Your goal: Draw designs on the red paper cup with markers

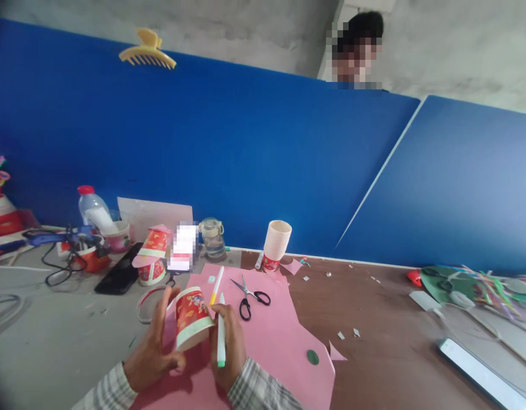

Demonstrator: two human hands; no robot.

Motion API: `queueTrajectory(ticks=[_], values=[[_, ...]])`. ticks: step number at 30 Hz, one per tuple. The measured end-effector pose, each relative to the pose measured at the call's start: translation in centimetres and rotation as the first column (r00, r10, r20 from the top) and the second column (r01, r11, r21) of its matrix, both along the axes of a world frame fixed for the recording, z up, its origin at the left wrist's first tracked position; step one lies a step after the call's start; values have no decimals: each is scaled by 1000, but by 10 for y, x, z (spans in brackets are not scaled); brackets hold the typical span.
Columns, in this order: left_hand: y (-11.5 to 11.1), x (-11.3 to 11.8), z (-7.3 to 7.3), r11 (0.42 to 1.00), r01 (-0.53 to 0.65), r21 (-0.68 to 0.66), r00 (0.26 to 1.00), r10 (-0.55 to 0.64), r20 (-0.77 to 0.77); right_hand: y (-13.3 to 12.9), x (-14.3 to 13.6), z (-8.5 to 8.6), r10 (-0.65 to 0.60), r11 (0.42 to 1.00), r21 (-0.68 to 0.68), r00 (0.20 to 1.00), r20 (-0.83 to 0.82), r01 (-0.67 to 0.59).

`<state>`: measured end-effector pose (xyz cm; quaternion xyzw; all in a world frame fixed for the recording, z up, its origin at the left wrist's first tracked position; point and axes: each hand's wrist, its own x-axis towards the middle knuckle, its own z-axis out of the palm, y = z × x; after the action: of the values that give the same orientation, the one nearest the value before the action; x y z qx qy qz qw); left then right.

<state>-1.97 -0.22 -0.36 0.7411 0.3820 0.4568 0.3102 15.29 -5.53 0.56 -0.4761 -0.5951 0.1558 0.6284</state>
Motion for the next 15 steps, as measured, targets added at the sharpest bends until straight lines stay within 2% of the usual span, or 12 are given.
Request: queueTrajectory(ticks=[3, 6, 10, 15], values=[[5, -1, -2, 970, 126, -208, 958, -64, 281, 4, 0, -3, -52, 999, 2, 992, -118, 52], [10, 0, -6, 865, 303, -400, 855, -61, 516, 7, 0, -6, -91, 996, -14, 975, -200, 90], [11, 1, -11, 753, 444, -487, 748, -11, 664, 9, -4, -7, -92, 996, -4, 972, -215, 93], [9, 5, -9, 650, 511, -562, 668, 111, 736, 7, -7, -2, -93, 995, 35, 986, -136, 98]])
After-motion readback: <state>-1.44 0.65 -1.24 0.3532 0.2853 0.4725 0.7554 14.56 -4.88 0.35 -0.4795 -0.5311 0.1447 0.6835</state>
